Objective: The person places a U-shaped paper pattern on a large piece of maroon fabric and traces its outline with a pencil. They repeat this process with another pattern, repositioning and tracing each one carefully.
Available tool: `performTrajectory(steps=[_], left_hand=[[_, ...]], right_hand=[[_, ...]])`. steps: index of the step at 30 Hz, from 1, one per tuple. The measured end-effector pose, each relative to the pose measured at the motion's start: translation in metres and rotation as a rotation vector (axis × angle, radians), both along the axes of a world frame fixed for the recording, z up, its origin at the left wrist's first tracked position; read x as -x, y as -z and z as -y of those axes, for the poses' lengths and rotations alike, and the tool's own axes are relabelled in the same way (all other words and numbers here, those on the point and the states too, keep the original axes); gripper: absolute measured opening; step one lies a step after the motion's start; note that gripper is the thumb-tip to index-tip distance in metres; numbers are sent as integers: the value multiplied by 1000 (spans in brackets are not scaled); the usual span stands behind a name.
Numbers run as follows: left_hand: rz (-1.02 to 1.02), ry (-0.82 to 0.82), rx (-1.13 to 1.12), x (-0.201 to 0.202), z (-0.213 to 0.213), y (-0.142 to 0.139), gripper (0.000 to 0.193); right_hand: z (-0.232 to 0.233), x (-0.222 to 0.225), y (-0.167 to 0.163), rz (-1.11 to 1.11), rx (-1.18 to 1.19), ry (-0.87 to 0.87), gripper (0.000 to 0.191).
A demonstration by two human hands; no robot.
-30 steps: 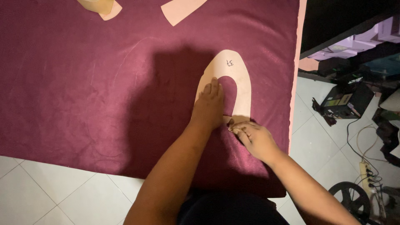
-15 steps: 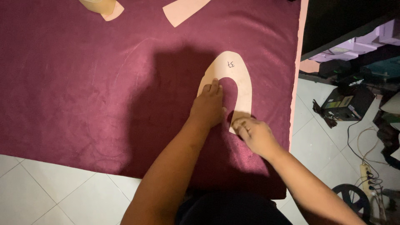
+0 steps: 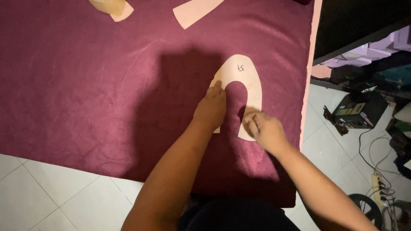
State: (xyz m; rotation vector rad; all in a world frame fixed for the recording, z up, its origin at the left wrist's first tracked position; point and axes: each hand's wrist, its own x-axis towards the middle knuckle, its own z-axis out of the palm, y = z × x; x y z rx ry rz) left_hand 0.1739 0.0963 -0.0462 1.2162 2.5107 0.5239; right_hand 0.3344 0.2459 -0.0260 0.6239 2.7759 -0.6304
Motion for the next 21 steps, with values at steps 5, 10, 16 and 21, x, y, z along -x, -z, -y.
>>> performTrajectory(steps=[5, 10, 16, 21], left_hand=[[41, -71, 44, 2, -1, -8, 36], [78, -82, 58, 8, 2, -10, 31], [91, -63, 97, 12, -1, -13, 32], [142, -93, 157, 11, -3, -22, 32]], right_hand=[[-13, 8, 5, -226, -15, -102, 25], [-20, 18, 1, -103, 42, -85, 23], [-33, 35, -6, -242, -26, -78, 21], [-42, 53, -7, -22, -30, 62, 26]])
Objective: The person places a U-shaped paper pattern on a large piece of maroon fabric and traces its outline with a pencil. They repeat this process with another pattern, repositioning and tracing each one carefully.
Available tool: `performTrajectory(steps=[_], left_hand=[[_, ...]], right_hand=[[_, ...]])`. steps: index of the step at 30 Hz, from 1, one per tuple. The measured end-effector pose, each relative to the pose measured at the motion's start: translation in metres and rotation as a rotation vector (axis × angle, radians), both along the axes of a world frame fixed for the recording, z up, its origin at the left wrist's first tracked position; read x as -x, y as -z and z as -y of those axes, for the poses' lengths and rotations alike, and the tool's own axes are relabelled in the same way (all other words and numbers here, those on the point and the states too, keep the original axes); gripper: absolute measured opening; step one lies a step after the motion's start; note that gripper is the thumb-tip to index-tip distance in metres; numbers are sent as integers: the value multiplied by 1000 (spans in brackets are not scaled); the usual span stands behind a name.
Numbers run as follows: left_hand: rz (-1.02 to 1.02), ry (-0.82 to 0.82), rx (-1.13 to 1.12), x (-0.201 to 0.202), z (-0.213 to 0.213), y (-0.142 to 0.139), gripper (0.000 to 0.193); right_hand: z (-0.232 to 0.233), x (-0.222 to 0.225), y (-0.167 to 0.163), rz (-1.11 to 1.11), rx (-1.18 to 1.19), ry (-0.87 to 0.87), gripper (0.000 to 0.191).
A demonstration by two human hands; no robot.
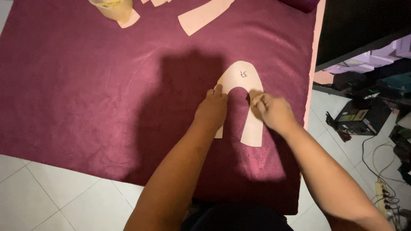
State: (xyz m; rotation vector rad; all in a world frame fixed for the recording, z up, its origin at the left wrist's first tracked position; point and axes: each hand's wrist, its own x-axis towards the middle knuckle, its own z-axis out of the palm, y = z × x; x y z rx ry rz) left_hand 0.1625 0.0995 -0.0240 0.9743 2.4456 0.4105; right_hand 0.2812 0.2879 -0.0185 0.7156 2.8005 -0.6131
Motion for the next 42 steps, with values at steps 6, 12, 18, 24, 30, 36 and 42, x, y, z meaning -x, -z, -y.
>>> performTrajectory(steps=[6, 12, 18, 24, 30, 36, 42], left_hand=[[-11, 37, 17, 3, 1, -3, 33], [-24, 30, -47, 3, 5, 1, 34], [-8, 28, -22, 3, 4, -1, 32], [36, 5, -17, 6, 6, -8, 28], [13, -3, -42, 4, 6, -7, 27], [36, 4, -45, 5, 7, 0, 33], [-13, 8, -79, 4, 8, 3, 29]], right_hand=[[-10, 15, -3, -142, -44, -185, 23], [-15, 31, -5, -144, 45, -14, 29], [-16, 39, -7, -91, 43, 7, 28], [-16, 44, -8, -72, -16, -8, 26], [-13, 54, -5, -311, 236, -5, 22], [-14, 56, -6, -64, 45, 25, 22], [-6, 63, -2, -338, 491, 63, 23]])
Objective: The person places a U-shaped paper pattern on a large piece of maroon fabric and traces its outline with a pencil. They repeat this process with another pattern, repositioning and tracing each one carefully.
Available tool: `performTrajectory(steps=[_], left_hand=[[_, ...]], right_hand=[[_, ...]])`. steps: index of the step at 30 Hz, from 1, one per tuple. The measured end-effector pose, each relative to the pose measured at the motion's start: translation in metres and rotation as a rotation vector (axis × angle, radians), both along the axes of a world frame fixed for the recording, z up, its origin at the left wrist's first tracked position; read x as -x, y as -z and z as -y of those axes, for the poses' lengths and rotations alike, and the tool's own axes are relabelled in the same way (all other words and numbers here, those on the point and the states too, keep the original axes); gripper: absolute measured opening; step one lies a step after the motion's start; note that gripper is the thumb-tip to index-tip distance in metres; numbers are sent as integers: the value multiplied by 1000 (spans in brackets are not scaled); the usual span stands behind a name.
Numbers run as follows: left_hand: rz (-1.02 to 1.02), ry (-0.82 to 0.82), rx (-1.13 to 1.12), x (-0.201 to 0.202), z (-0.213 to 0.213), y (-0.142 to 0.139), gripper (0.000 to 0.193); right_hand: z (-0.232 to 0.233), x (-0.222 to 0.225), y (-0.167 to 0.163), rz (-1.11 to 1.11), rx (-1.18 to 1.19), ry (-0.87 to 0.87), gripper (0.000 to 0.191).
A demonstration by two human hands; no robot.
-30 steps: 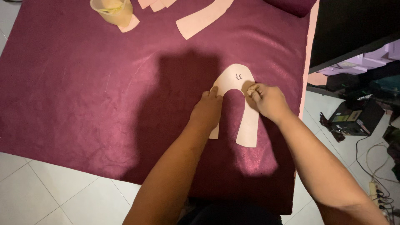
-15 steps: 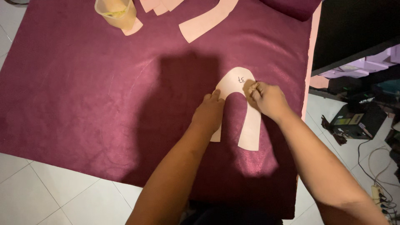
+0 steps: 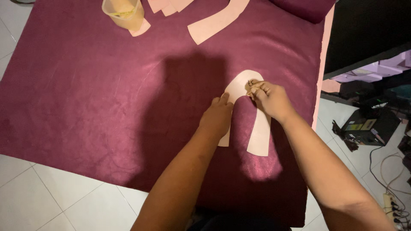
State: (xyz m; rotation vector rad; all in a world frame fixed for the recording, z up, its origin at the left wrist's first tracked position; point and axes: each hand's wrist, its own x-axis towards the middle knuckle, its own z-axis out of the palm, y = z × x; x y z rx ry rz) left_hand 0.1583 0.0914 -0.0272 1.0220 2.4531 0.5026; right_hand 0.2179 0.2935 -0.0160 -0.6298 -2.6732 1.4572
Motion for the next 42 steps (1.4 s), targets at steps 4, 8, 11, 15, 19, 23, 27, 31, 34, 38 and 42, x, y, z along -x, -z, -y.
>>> performTrajectory(steps=[4, 8, 11, 15, 19, 23, 27, 31, 34, 38, 42], left_hand=[[22, -16, -20, -1, 1, -1, 26], [25, -4, 18, 2, -1, -2, 28], [25, 7, 31, 2, -1, -1, 32], [23, 18, 31, 1, 1, 5, 33], [-1, -3, -46, 1, 2, 14, 32], [-41, 51, -106, 4, 9, 17, 36], [15, 0, -64, -5, 16, 11, 21], [-56, 126, 98, -7, 24, 8, 24], [-208, 137, -27, -1, 35, 7, 34], [-41, 168, 24, 8, 44, 1, 62], [69, 229, 179, 16, 46, -8, 79]], right_hand=[[-1, 1, -4, 179, -289, 14, 24], [7, 3, -3, 90, -293, -6, 25], [14, 4, 0, 38, -124, -21, 25], [9, 5, -3, 164, -389, 30, 26], [13, 5, -4, 145, -382, 9, 22], [32, 3, 3, 82, -253, -82, 19], [33, 6, 6, 138, -287, -28, 19], [41, -5, 4, -83, -309, -148, 19], [65, -28, 4, -48, -344, -239, 21], [74, -36, 7, -19, -231, -172, 19], [56, -11, 13, 131, -112, 62, 24]])
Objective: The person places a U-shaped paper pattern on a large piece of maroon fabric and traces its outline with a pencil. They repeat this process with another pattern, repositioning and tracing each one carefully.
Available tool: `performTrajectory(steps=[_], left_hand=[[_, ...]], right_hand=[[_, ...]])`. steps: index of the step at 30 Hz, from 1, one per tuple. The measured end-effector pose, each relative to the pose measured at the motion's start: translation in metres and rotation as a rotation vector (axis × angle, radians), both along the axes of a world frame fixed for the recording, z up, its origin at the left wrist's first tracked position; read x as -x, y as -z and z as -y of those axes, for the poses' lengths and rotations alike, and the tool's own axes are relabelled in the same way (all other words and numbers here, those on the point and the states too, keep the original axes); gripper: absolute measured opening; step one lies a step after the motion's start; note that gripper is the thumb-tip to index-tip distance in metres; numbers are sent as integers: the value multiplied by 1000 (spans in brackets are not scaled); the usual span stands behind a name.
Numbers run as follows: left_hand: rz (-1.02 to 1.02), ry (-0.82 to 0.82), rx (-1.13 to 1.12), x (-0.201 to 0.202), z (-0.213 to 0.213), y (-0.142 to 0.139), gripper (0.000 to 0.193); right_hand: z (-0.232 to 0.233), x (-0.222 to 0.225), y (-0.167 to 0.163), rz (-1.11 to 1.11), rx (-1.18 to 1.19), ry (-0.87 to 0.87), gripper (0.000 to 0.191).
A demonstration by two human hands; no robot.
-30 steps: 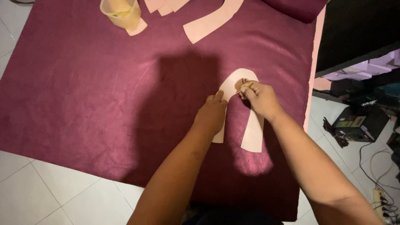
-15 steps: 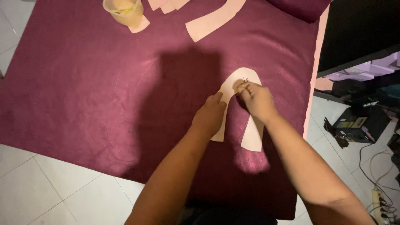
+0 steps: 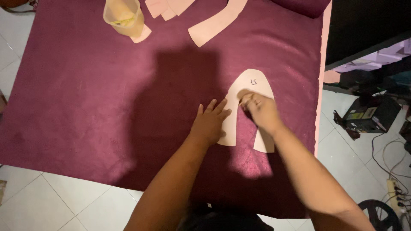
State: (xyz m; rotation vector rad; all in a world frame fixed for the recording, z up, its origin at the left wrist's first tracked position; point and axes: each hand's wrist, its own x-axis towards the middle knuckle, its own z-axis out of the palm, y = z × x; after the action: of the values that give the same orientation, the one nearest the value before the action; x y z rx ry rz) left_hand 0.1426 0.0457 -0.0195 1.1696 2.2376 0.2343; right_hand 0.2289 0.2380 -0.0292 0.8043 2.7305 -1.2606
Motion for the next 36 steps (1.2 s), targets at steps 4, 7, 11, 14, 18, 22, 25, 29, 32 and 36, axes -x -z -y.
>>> performTrajectory(steps=[4, 7, 11, 14, 18, 22, 25, 29, 32, 36], left_hand=[[10, 14, -29, 1, 2, -4, 81], [12, 1, -56, 2, 5, -4, 81], [34, 7, -47, 5, 6, -3, 80], [53, 26, -40, 7, 6, -4, 81], [43, 31, -67, 7, 6, -4, 80], [45, 36, -68, 8, 6, -4, 78], [44, 59, -24, 9, 5, -4, 79], [18, 52, -40, 8, 6, -4, 80], [28, 55, -44, 8, 6, -3, 80], [33, 50, -68, 9, 6, -2, 79]], right_hand=[[-17, 6, -6, -103, -85, 220, 21], [-16, 3, -9, -106, -239, 260, 19], [7, 5, -3, -230, -198, 84, 17], [34, -15, -4, -178, -227, -46, 16], [66, -63, -16, -199, -208, -99, 19], [68, -65, -11, -14, -213, -78, 22], [45, -36, 4, 61, -152, 75, 24], [31, -19, 12, -176, 102, 195, 23], [53, -50, 0, -176, -59, 39, 21], [84, -94, -14, -104, -103, -26, 18]])
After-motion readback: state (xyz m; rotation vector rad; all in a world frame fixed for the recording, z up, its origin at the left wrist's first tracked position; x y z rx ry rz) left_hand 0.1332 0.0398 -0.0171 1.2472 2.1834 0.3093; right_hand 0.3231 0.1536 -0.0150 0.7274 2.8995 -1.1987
